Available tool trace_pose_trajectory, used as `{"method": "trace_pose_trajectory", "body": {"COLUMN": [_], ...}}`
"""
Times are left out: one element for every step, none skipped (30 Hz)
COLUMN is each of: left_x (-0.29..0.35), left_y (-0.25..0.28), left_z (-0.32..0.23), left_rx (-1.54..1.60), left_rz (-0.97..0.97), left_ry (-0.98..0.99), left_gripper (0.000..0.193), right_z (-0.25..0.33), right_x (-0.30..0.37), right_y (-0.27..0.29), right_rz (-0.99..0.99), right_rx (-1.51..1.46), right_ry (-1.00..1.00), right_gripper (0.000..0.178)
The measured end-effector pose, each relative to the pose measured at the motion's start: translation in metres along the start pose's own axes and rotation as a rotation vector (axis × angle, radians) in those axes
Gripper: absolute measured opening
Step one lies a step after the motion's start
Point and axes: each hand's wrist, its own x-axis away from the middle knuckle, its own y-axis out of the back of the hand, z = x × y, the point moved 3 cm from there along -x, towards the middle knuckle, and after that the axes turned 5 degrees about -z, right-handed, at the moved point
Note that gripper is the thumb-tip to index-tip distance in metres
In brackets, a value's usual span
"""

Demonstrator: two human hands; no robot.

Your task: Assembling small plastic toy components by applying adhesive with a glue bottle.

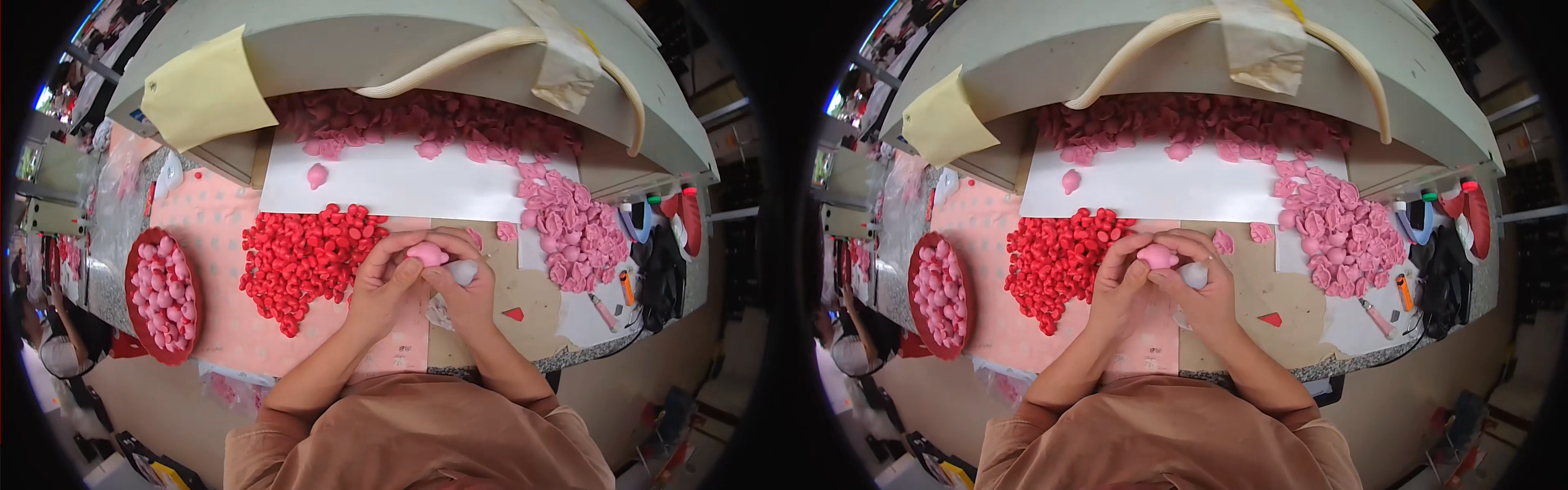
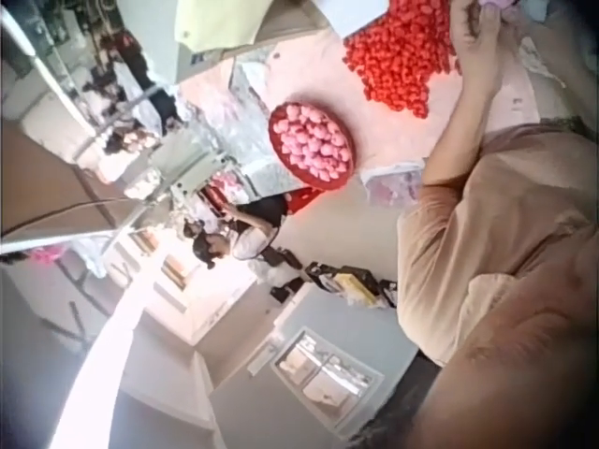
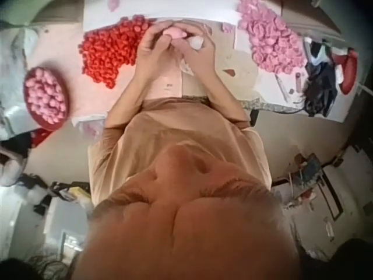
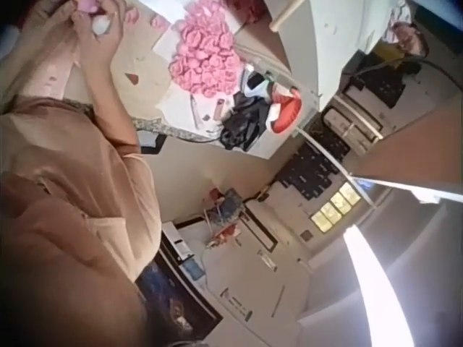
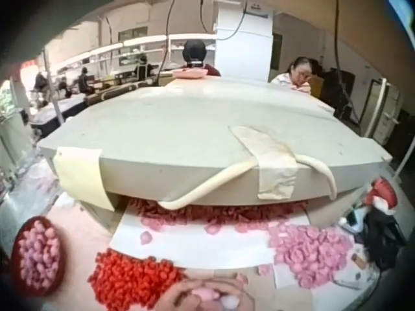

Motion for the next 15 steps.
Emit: {"method": "trace_pose_trajectory", "body": {"left_x": [-0.001, -0.002, -0.004, -0.004, -0.005, -0.006, -0.007, -0.009, -0.01, -0.01, -0.01, -0.01, -0.01, -0.009, -0.01], "left_y": [-0.002, -0.002, -0.003, -0.003, -0.004, -0.006, -0.006, -0.003, -0.001, 0.0, 0.002, 0.002, 0.0, -0.002, -0.004], "left_z": [0.0, -0.001, -0.002, -0.004, -0.005, -0.006, -0.006, -0.004, -0.002, -0.002, -0.001, -0.001, -0.002, -0.002, -0.003], "left_rx": [-0.011, -0.047, -0.083, -0.094, -0.026, 0.043, 0.034, 0.149, 0.265, 0.254, 0.311, 0.369, 0.365, 0.37, 0.375], "left_rz": [0.012, 0.035, 0.059, 0.066, 0.119, 0.171, 0.178, 0.098, 0.016, 0.018, -0.003, -0.024, -0.021, -0.025, -0.029], "left_ry": [0.004, -0.006, -0.016, -0.014, 0.018, 0.051, 0.053, 0.12, 0.187, 0.186, 0.221, 0.256, 0.26, 0.246, 0.232], "left_gripper": [0.025, 0.025, 0.025, 0.025, 0.024, 0.023, 0.023, 0.024, 0.024, 0.024, 0.026, 0.028, 0.028, 0.031, 0.033], "right_z": [0.005, 0.007, 0.008, 0.009, 0.009, 0.006, 0.0, -0.005, -0.004, -0.004, -0.004, -0.004, -0.004, -0.005, -0.007], "right_x": [-0.001, 0.0, -0.001, -0.002, -0.004, -0.005, -0.006, -0.006, -0.006, -0.007, -0.007, -0.007, -0.007, -0.007, -0.007], "right_y": [-0.003, -0.004, -0.003, -0.001, 0.0, 0.004, 0.008, 0.011, 0.013, 0.014, 0.014, 0.014, 0.014, 0.014, 0.014], "right_rz": [-0.038, -0.074, -0.086, -0.112, -0.138, -0.144, -0.163, -0.179, -0.184, -0.195, -0.207, -0.207, -0.217, -0.225, -0.229], "right_rx": [-0.127, -0.255, -0.263, -0.316, -0.369, -0.377, -0.513, -0.649, -0.656, -0.627, -0.597, -0.607, -0.583, -0.559, -0.56], "right_ry": [-0.131, -0.261, -0.254, -0.263, -0.272, -0.267, -0.361, -0.454, -0.447, -0.447, -0.448, -0.444, -0.447, -0.45, -0.449], "right_gripper": [0.034, 0.034, 0.034, 0.033, 0.031, 0.031, 0.029, 0.027, 0.027, 0.026, 0.024, 0.024, 0.024, 0.024, 0.024]}}
